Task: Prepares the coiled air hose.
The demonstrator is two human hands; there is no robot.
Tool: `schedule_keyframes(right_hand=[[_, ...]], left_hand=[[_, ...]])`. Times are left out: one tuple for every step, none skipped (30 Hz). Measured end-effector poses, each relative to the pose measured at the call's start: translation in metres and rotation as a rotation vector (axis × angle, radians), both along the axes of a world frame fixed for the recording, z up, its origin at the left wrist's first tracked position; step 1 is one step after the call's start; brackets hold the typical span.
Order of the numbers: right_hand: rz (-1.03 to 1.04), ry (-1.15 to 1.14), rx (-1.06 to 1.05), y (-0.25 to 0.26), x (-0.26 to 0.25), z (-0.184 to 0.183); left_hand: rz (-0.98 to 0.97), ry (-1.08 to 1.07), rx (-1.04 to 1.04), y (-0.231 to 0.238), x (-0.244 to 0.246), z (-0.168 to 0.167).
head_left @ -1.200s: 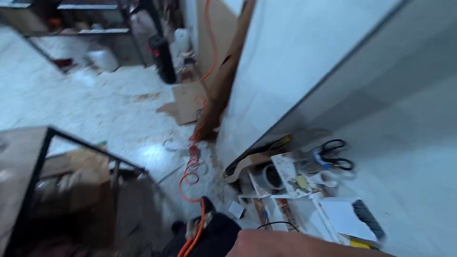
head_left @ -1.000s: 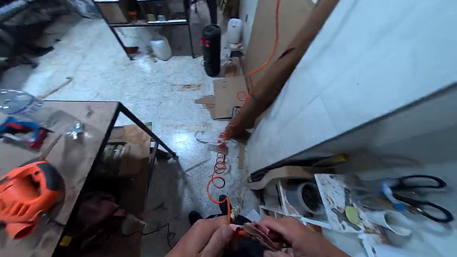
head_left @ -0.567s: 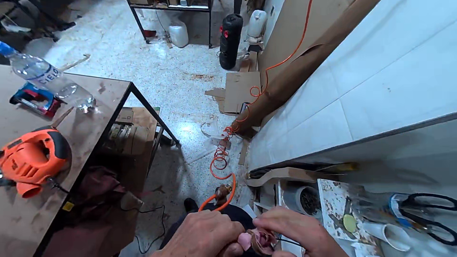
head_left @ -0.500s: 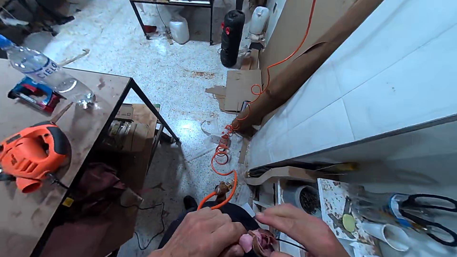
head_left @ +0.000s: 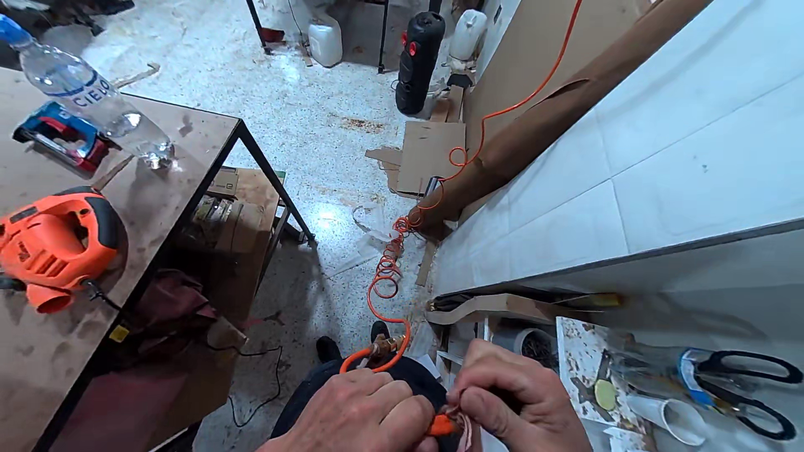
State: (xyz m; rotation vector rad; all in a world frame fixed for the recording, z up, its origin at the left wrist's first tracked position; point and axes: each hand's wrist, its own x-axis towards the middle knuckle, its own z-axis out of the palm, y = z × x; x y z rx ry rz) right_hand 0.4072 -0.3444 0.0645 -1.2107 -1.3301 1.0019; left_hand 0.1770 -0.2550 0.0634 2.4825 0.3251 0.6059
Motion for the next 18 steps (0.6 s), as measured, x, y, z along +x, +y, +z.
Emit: schedule_keyframes(right_hand=[[-0.031, 0.077, -0.021, 0.001, -0.006, 0.001], [-0.052, 0.143, -0.035, 0.002, -0.011, 0.002], [-0.064, 0.182, -0.047, 0.004, -0.012, 0.005], [-0.072, 0.186, -0.055, 0.006, -0.009, 0.007], [-0.079, 0.162, -0.058, 0.006, -0.003, 0.009], [-0.076, 0.108, -0.047, 0.005, 0.005, 0.011], [-0.059, 0.023, -0.028, 0.002, 0.01, 0.013], [-0.035, -0.072, -0.013, -0.002, 0.013, 0.015], [-0.012, -0.162, -0.008, -0.005, 0.011, 0.017], [0.003, -0.241, -0.012, -0.007, 0.008, 0.018], [0.013, -0.308, -0.011, -0.008, 0.004, 0.019], [0.02, -0.34, -0.001, -0.008, 0.0, 0.019], [0.024, -0.333, 0.007, -0.007, -0.004, 0.018], [0.03, -0.3, 0.012, -0.008, -0.006, 0.015], [0.039, -0.274, 0.013, -0.009, -0.006, 0.013], [0.045, -0.281, 0.026, -0.011, -0.005, 0.012], [0.045, -0.329, 0.053, -0.014, -0.004, 0.011], [0.043, -0.404, 0.087, -0.017, -0.003, 0.011]], left_hand=[[0.007, -0.023, -0.031, 0.002, -0.002, 0.001], [0.013, -0.055, -0.085, 0.004, -0.003, 0.0], [0.012, -0.089, -0.16, 0.006, -0.005, -0.002], [0.002, -0.121, -0.249, 0.007, -0.008, -0.004], [-0.015, -0.151, -0.332, 0.006, -0.011, -0.007], [-0.034, -0.177, -0.404, 0.005, -0.013, -0.008], [-0.045, -0.193, -0.453, 0.005, -0.016, -0.01], [-0.042, -0.203, -0.481, 0.006, -0.017, -0.01], [-0.041, -0.207, -0.495, 0.006, -0.018, -0.011], [-0.046, -0.208, -0.5, 0.006, -0.017, -0.012], [-0.054, -0.209, -0.5, 0.006, -0.016, -0.012], [-0.062, -0.205, -0.501, 0.005, -0.015, -0.013], [-0.071, -0.2, -0.503, 0.004, -0.015, -0.012], [-0.082, -0.195, -0.502, 0.003, -0.015, -0.012], [-0.099, -0.193, -0.499, 0.001, -0.016, -0.011], [-0.121, -0.188, -0.499, 0.001, -0.017, -0.01], [-0.142, -0.179, -0.501, 0.0, -0.018, -0.01], [-0.163, -0.164, -0.506, 0.0, -0.02, -0.01]])
